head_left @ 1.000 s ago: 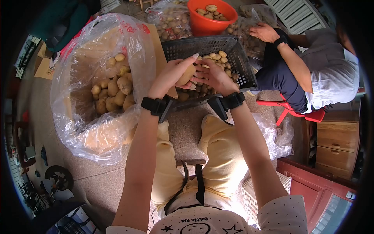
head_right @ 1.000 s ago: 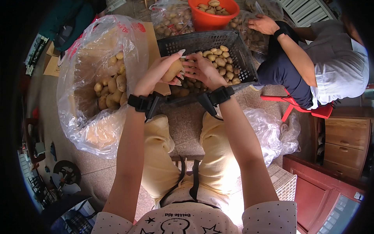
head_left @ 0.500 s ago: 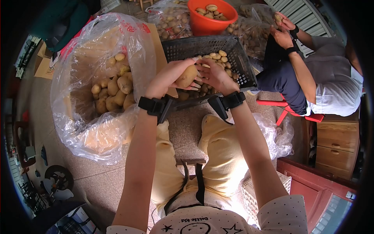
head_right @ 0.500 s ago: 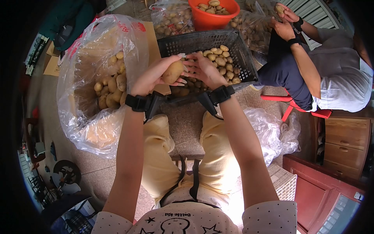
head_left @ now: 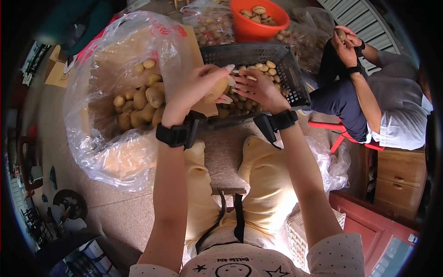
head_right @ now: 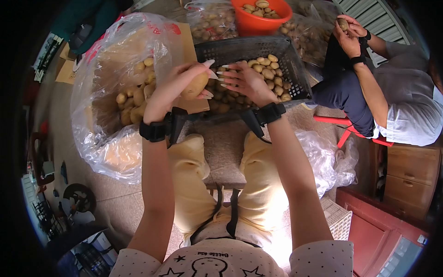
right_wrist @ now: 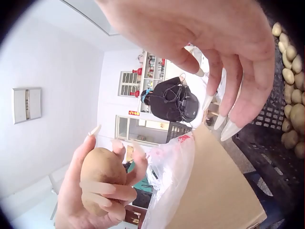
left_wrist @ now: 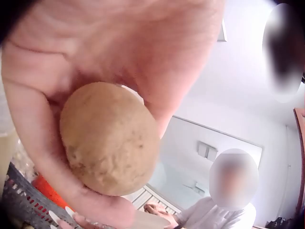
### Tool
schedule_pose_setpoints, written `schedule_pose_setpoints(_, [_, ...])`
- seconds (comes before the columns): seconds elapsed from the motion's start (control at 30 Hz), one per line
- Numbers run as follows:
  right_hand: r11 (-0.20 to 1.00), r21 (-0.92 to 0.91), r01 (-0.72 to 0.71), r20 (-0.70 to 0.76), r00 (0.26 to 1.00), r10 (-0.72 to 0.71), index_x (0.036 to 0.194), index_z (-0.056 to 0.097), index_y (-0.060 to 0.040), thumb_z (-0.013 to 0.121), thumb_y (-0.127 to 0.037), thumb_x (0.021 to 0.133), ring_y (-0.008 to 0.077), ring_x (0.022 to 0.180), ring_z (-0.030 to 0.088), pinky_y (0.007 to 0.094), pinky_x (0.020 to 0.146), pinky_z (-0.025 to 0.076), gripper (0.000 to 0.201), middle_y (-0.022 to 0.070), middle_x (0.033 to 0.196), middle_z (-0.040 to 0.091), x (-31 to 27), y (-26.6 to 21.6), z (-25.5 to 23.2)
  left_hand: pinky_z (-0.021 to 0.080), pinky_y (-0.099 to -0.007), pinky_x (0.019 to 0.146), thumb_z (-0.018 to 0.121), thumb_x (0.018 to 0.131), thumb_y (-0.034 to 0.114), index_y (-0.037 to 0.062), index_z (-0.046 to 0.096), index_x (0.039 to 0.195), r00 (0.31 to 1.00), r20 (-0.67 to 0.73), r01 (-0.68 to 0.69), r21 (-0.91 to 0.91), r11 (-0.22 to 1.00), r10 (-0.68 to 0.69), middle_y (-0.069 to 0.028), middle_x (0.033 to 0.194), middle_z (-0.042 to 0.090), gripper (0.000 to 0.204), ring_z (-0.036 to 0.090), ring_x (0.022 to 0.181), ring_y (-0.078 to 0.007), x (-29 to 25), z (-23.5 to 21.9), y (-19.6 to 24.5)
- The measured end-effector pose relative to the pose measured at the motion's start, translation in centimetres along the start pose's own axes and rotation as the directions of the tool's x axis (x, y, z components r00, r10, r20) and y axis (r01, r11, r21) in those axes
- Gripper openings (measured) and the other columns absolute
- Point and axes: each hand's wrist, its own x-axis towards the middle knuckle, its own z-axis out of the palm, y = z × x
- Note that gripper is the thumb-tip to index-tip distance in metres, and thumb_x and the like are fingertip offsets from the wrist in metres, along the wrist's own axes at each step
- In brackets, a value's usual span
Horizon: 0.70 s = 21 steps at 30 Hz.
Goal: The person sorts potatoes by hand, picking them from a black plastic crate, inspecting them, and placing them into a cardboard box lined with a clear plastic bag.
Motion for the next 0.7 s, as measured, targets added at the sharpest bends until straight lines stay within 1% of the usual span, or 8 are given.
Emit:
schedule_pose_setpoints(0.17, [1.000,0.022,0.011,0.047,0.999,-0.012,0.119,0.045,-0.0035,0.037,-0.034,0.095,0.0248,0.107,0.054,0.0356,0.093,0.045,0.040,0.0143,0.120,0.054,-0.1,0.1,-0.2,0.051,-0.0229,0.057,0.060,0.085,0.032,0.0025,0.061,0.096,0.979,-0.175,-0.096,0.080,0.992,0.108,-0.0056,0.084,0.062,0.032,0.064,0.070,-0.0140,-1.3,-4.7,-0.1])
schedule_pose_setpoints(0.23, [1.000,0.018,0.006,0.045,0.999,-0.007,0.119,0.045,-0.0035,0.037,-0.034,0.095,0.0247,0.107,0.054,0.0357,0.093,0.045,0.040,0.0145,0.120,0.054,-0.1,0.0,-0.2,0.052,-0.0288,0.066,0.059,0.083,0.040,0.0034,0.061,0.103,0.848,-0.490,-0.047,0.312,0.949,0.203,-0.0081,0.090,0.065,0.042,0.065,0.077,-0.0207,-1.3,-7.5,-1.3])
schedule_pose_setpoints(0.27, [1.000,0.012,-0.001,0.037,0.999,0.001,0.119,0.045,-0.0035,0.038,-0.035,0.095,0.0247,0.107,0.054,0.0357,0.093,0.045,0.040,0.0148,0.120,0.054,-0.1,0.0,-0.3,0.052,-0.0288,0.066,0.059,0.083,0.040,0.0034,0.061,0.103,0.847,-0.491,-0.046,0.314,0.948,0.203,-0.0081,0.090,0.065,0.042,0.065,0.077,-0.0207,-1.6,-8.5,-1.6])
schedule_pose_setpoints(0.33, [1.000,0.005,0.001,0.038,0.999,-0.001,0.119,0.045,-0.0033,0.038,-0.035,0.095,0.0248,0.107,0.054,0.0358,0.093,0.045,0.041,0.0149,0.120,0.054,-0.2,0.0,-0.2,0.049,-0.0367,0.079,0.057,0.078,0.049,0.0059,0.057,0.113,0.588,-0.759,0.514,0.617,0.596,0.279,-0.0134,0.103,0.064,0.055,0.063,0.090,-0.0304,-2.7,-9.6,-1.3])
schedule_pose_setpoints(0.43, [1.000,-0.001,0.007,0.041,0.999,-0.007,0.119,0.045,-0.0032,0.037,-0.036,0.095,0.0248,0.107,0.054,0.0358,0.094,0.045,0.041,0.0153,0.120,0.054,-0.1,0.1,0.1,0.045,-0.0446,0.087,0.059,0.077,0.046,0.0070,0.059,0.110,0.552,-0.781,0.616,0.617,0.489,0.290,-0.0188,0.109,0.061,0.051,0.056,0.104,-0.0350,-2.5,-11.8,-2.9])
schedule_pose_setpoints(0.5, [1.000,-0.001,0.010,0.041,0.999,-0.010,0.118,0.045,-0.0031,0.037,-0.036,0.095,0.0248,0.107,0.054,0.0359,0.094,0.045,0.041,0.0154,0.120,0.054,-0.1,0.1,0.1,0.045,-0.0431,0.087,0.059,0.077,0.044,0.0092,0.058,0.112,0.563,-0.782,0.642,0.617,0.456,0.266,-0.0171,0.113,0.059,0.049,0.055,0.107,-0.0334,-1.7,-13.1,-4.3])
schedule_pose_setpoints(0.57, [0.999,-0.018,0.029,0.064,0.998,-0.028,0.121,0.044,-0.0028,0.030,-0.040,0.097,0.0256,0.107,0.054,0.0364,0.092,0.045,0.046,0.0150,0.119,0.054,0.1,0.3,0.0,0.043,-0.0414,0.090,0.060,0.077,0.043,0.0099,0.058,0.111,0.641,-0.756,0.624,0.614,0.483,0.133,-0.0147,0.115,0.059,0.047,0.053,0.110,-0.0331,-1.0,-13.8,-5.1])
schedule_pose_setpoints(0.7, [1.000,-0.013,0.020,0.029,0.999,-0.019,0.119,0.044,-0.0026,0.030,-0.039,0.097,0.0255,0.107,0.054,0.0367,0.092,0.045,0.045,0.0149,0.118,0.054,0.2,0.3,0.2,0.041,-0.0398,0.092,0.062,0.076,0.039,0.0110,0.058,0.111,0.649,-0.741,0.624,0.648,0.437,0.171,-0.0123,0.117,0.058,0.045,0.052,0.112,-0.0320,0.0,-12.6,-5.1])
